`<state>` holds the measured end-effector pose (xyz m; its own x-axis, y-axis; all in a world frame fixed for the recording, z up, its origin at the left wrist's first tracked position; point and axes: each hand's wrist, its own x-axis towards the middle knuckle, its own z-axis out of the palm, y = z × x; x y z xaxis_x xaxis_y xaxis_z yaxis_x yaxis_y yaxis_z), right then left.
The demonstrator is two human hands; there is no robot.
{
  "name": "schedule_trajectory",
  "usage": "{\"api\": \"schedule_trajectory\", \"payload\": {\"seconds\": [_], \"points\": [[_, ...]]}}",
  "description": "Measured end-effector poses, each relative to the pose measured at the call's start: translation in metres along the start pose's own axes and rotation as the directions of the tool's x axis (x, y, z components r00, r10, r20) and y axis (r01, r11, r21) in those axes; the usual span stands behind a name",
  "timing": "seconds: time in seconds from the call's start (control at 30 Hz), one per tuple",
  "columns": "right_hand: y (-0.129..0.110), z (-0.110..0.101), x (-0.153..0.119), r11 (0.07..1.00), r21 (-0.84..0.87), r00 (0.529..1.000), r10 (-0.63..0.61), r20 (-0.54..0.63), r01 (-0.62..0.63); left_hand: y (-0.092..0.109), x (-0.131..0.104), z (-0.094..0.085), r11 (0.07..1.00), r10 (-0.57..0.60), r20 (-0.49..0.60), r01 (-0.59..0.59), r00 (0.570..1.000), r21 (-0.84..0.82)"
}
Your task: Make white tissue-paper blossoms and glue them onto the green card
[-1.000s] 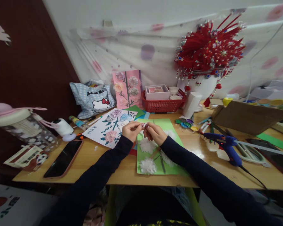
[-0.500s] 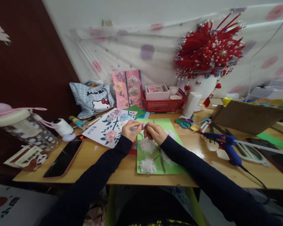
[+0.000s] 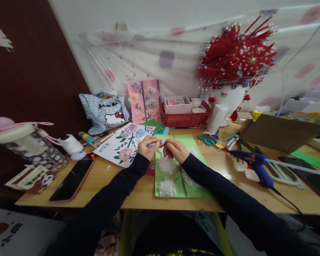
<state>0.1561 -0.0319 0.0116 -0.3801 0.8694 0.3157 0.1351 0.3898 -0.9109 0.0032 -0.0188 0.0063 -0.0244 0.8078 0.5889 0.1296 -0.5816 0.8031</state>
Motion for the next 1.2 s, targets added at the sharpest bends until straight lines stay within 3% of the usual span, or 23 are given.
{"api": "schedule_trajectory", "payload": {"seconds": [0.77, 1.0, 1.2], "points": [[-0.0017, -0.0005, 0.0, 1.0, 0.005, 1.0, 0.019, -0.019, -0.019, 0.0005, 0.0005, 0.0002, 1.0, -0.006, -0.038, 0.006, 0.999, -0.016], [-0.0023, 0.001, 0.001, 0.997, 0.048, 0.997, 0.055, -0.049, -0.052, 0.0004, -0.0011, 0.0005, 0.998, 0.033, 0.032, -0.034, 0.999, 0.044], [-0.0028, 0.001, 0.0018, 0.997, 0.041, 0.997, 0.064, -0.052, -0.062, -0.0006, 0.0019, -0.0009, 0.997, -0.073, -0.041, 0.072, 0.996, -0.039]]}}
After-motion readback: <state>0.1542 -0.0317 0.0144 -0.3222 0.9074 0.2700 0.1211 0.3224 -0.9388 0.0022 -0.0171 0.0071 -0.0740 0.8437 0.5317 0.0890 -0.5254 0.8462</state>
